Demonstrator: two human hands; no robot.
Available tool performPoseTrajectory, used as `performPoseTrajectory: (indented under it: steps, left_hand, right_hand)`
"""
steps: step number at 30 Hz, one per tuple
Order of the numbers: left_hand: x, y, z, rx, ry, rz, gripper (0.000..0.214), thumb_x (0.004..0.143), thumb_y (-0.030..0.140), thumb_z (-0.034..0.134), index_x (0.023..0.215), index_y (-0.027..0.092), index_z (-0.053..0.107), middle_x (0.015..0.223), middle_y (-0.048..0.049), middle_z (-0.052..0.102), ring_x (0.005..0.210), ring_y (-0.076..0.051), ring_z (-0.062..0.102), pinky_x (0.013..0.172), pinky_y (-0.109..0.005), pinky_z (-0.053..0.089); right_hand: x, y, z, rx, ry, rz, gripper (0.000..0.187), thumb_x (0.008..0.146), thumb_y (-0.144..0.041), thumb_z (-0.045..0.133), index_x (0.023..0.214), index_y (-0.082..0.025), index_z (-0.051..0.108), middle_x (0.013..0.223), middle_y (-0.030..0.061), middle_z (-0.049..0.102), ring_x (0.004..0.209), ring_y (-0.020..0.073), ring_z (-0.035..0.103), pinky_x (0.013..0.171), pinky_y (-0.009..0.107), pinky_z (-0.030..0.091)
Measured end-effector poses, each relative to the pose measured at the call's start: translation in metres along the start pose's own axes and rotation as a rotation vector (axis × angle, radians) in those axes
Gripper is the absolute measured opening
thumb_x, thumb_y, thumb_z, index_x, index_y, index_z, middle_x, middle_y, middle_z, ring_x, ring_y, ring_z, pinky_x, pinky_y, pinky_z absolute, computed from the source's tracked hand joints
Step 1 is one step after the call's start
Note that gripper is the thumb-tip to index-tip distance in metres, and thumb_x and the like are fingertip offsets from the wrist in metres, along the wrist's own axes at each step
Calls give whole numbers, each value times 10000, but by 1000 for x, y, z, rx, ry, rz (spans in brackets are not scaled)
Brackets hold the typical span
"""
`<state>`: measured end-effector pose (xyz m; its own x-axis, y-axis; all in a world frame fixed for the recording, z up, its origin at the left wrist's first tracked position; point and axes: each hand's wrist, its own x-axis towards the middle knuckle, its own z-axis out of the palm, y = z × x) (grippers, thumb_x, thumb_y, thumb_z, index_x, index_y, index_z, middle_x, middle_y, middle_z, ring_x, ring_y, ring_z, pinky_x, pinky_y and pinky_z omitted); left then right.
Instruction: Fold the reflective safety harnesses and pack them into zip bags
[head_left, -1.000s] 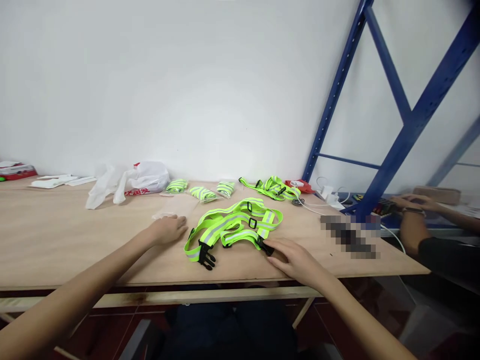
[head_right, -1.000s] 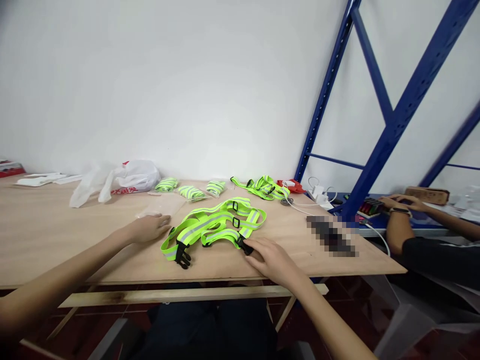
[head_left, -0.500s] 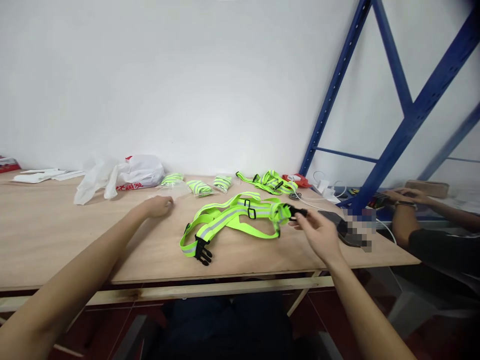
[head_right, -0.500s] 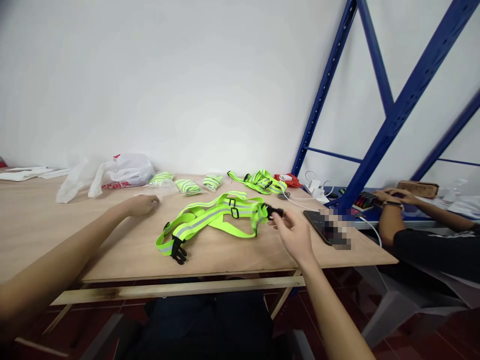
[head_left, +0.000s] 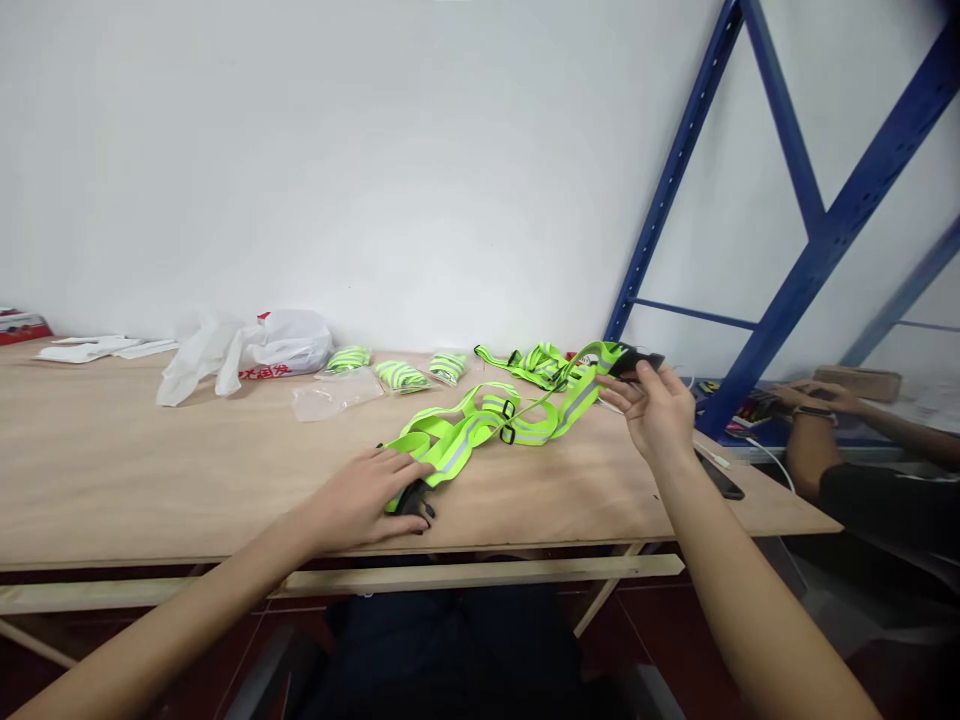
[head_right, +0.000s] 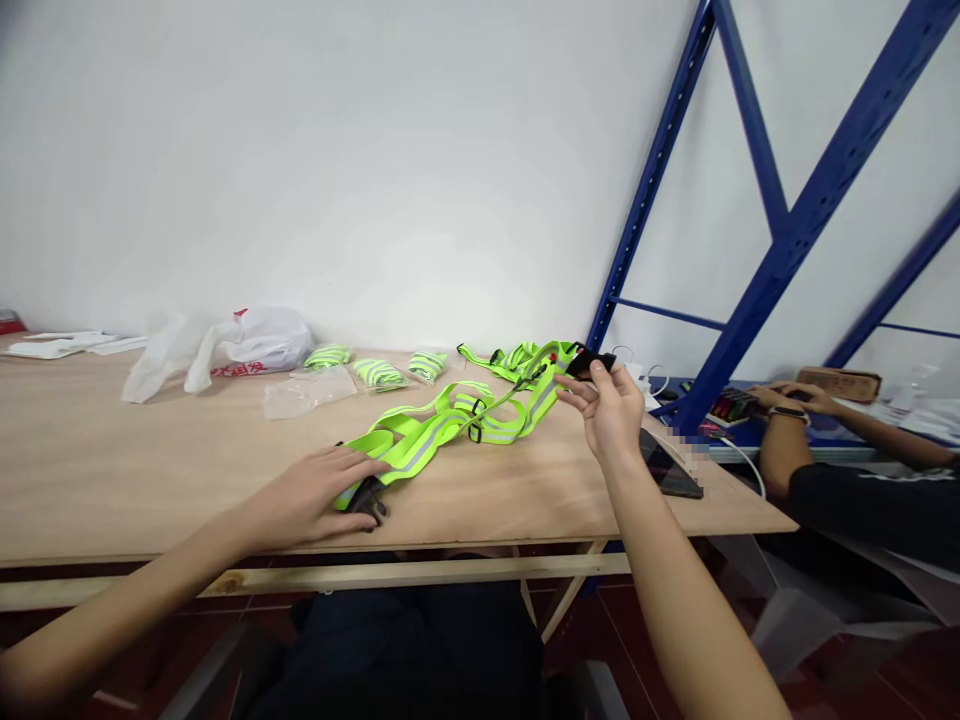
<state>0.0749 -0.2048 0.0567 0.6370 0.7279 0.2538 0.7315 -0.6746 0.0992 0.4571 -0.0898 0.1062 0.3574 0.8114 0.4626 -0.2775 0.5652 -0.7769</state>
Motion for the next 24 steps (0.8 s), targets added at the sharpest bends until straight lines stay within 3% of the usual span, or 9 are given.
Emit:
performPoseTrajectory:
  steps: [3, 6, 10, 13, 16, 19, 22, 24]
  left_hand:
    - [-10, -18, -3, -131, 58, -106, 430, 925, 463, 582, 1297, 248, 581, 1230, -96, 679, 1080, -287, 647, 912, -387, 501]
    - [-17, -37, -11, -411, 246, -201, 376, 917, 454, 595, 1224, 237, 610, 1166, -73, 694, 1033, -257, 657, 893, -352, 516]
    - [-10, -60, -29, -918, 768, -308, 351, 775, 397, 763, 1028, 218, 600, 905, -18, 673, 804, -186, 646, 723, -290, 536]
    - [1, -75, -56, -1225, 1094, -220, 360, 700, 262, 819, 952, 227, 565, 889, 16, 644, 803, -152, 629, 767, -295, 539]
    - [6, -87, -88, -1308, 1279, -75, 319, 694, 162, 793, 897, 196, 549, 936, 12, 652, 882, -155, 625, 879, -360, 535]
    - [-1, -98, -111, -1326, 1413, -28, 263, 687, 114, 750, 840, 167, 543, 905, 7, 661, 891, -150, 619, 897, -354, 532]
    - [-17, -106, -118, -1331, 1529, -62, 227, 665, 71, 712, 779, 157, 535, 812, 19, 634, 868, -114, 608, 922, -273, 514]
    - [-34, -108, -113, -1270, 1509, -162, 194, 678, 89, 696, 751, 160, 531, 770, 22, 613, 833, -103, 595, 937, -262, 510]
  right_hand:
    - [13, -2, -17, 98, 33, -16, 363, 674, -378, 868, 763, -200, 564, 770, -23, 699, 702, 180, 744, 649, 308, 641]
    - [22, 0, -31, 96, 78, -56, 364, 647, -352, 876, 743, -203, 558, 758, -36, 663, 697, 148, 694, 653, 308, 613]
    - [29, 9, -45, -199, 84, -126, 307, 621, -344, 837, 743, -214, 588, 731, -45, 603, 652, 132, 589, 590, 271, 528]
    - [30, 14, -55, -397, 80, -201, 219, 594, -265, 782, 752, -214, 639, 737, -34, 592, 691, 149, 551, 636, 279, 484]
    - [28, 15, -67, -614, -7, -246, 164, 606, -255, 679, 763, -219, 647, 754, -15, 613, 730, 179, 557, 699, 313, 474]
    - [23, 19, -75, -715, -150, -159, 148, 621, -287, 619, 753, -221, 635, 745, -3, 625, 712, 192, 568, 673, 323, 477]
    - [19, 24, -78, -763, -256, -88, 157, 620, -315, 610, 736, -213, 644, 767, 15, 655, 720, 200, 588, 678, 332, 490]
    - [17, 27, -79, -804, -316, -54, 197, 621, -339, 618, 758, -204, 661, 813, 33, 681, 758, 215, 612, 699, 344, 497]
